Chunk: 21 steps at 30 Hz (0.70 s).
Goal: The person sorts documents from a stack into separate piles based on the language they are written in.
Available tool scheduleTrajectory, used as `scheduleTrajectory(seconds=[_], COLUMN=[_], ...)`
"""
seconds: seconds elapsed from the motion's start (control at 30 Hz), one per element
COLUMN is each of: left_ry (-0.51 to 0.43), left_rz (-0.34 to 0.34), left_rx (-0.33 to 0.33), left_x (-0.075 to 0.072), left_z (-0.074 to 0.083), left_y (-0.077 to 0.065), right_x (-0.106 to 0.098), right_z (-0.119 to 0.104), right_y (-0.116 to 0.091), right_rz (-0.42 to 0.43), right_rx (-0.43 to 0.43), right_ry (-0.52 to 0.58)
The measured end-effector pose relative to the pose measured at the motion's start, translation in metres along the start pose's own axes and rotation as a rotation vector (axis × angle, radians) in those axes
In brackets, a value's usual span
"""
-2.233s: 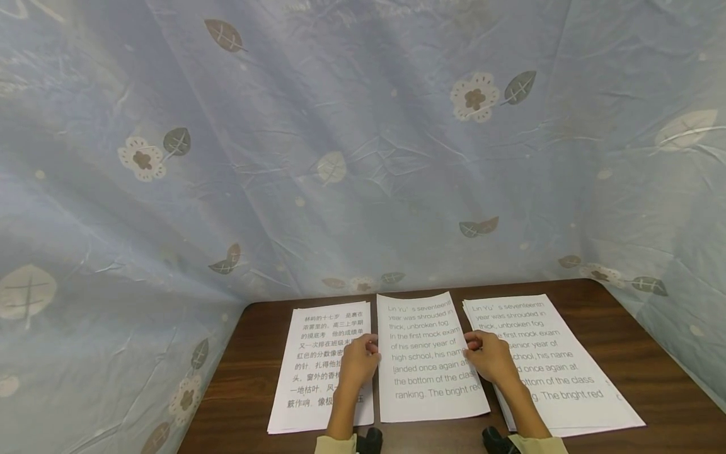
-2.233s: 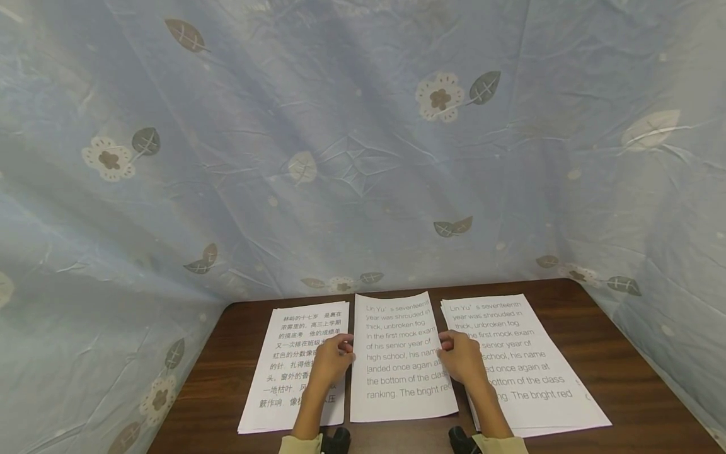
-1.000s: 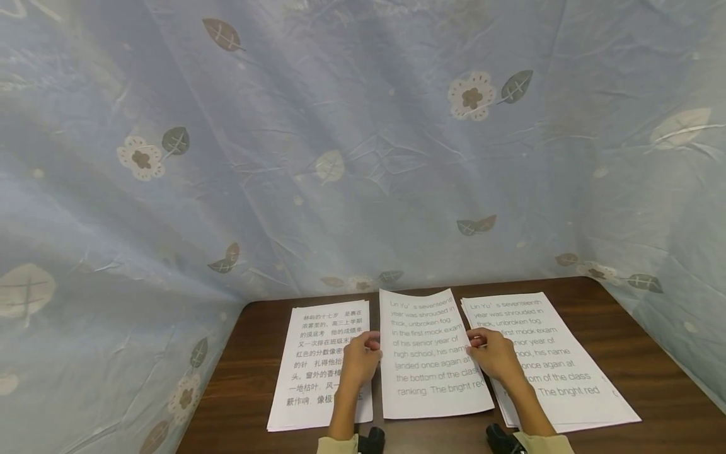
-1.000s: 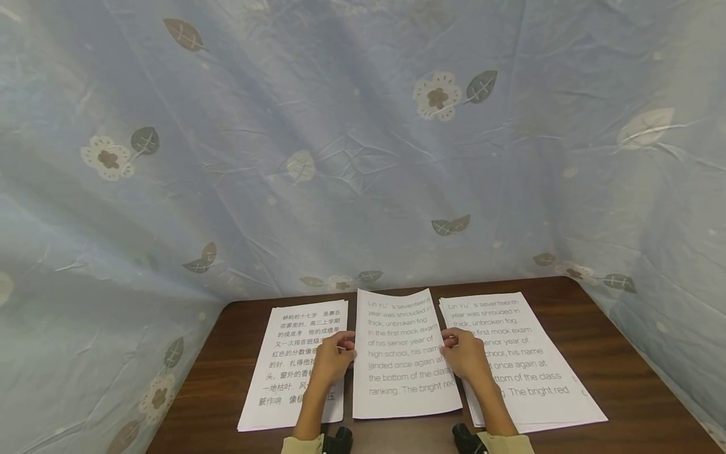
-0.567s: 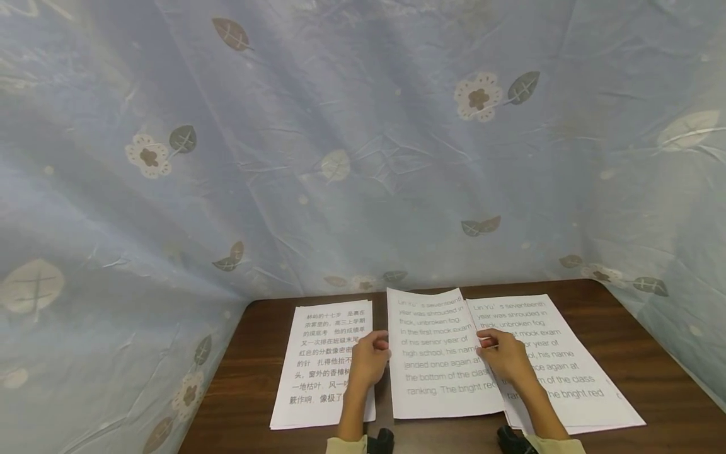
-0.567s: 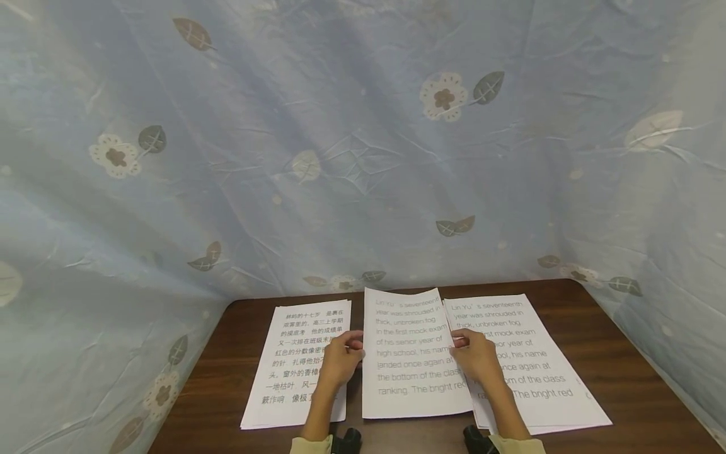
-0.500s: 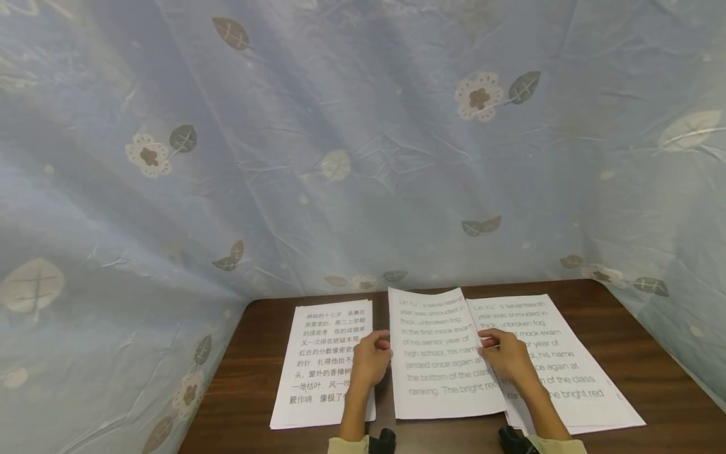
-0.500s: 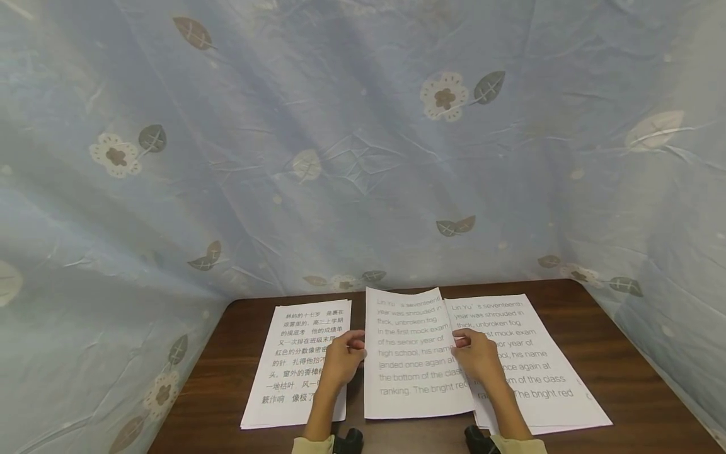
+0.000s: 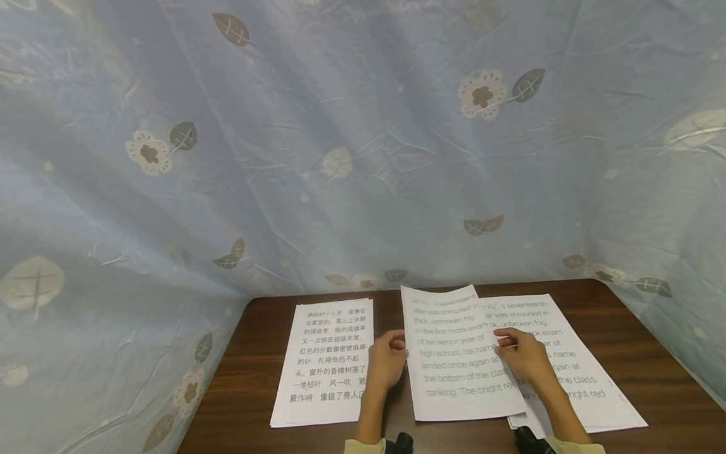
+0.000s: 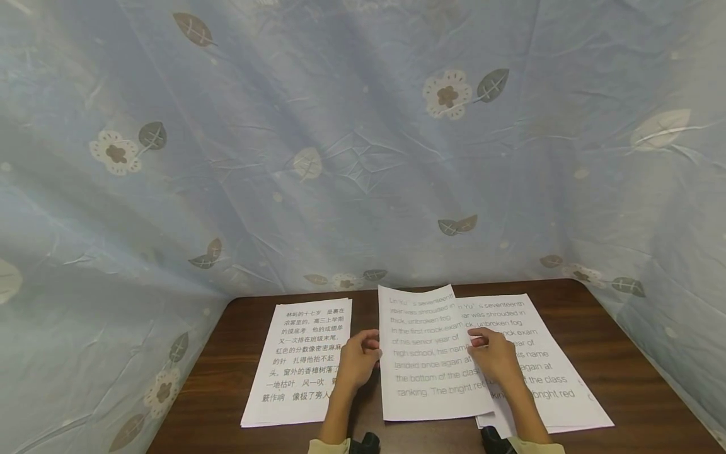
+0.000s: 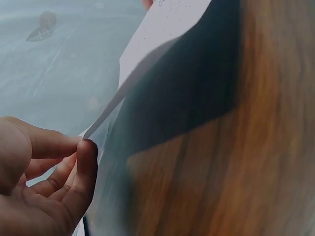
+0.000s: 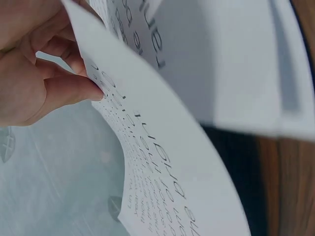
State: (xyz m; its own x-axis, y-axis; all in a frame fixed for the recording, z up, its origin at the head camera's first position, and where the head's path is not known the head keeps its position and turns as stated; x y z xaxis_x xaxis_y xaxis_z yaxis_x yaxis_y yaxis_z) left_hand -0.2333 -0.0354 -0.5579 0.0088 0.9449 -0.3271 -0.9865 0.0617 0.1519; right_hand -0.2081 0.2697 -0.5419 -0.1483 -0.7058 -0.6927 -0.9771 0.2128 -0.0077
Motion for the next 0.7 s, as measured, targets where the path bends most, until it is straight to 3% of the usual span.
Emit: scheduleTrajectory(seconds=[0.7], left_ry=[-0.066], left_rz=[0.029], left_rx=[0.016], left_x=[0.04], left_z=[0.015], left_y=[-0.006], right_x=[-0.032], right_z=[0.023], right_y=[-0.001], right_rz=[0.027], right_rx=[-0.004], right_ry=[-0.052])
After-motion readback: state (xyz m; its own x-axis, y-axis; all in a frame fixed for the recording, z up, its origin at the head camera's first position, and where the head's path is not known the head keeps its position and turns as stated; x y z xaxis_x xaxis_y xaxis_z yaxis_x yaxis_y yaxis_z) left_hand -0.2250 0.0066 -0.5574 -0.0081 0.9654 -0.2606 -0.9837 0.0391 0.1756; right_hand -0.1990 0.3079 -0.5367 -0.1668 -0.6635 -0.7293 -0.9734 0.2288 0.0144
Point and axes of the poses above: each hand's wrist, its own y-axis towards the middle knuckle, its own x-axis out of the palm, z = x × y, the point moved 2 cm from there along y, towards the middle knuckle, and after that the axes turned 5 degrees about x, right-handed, at the moved point
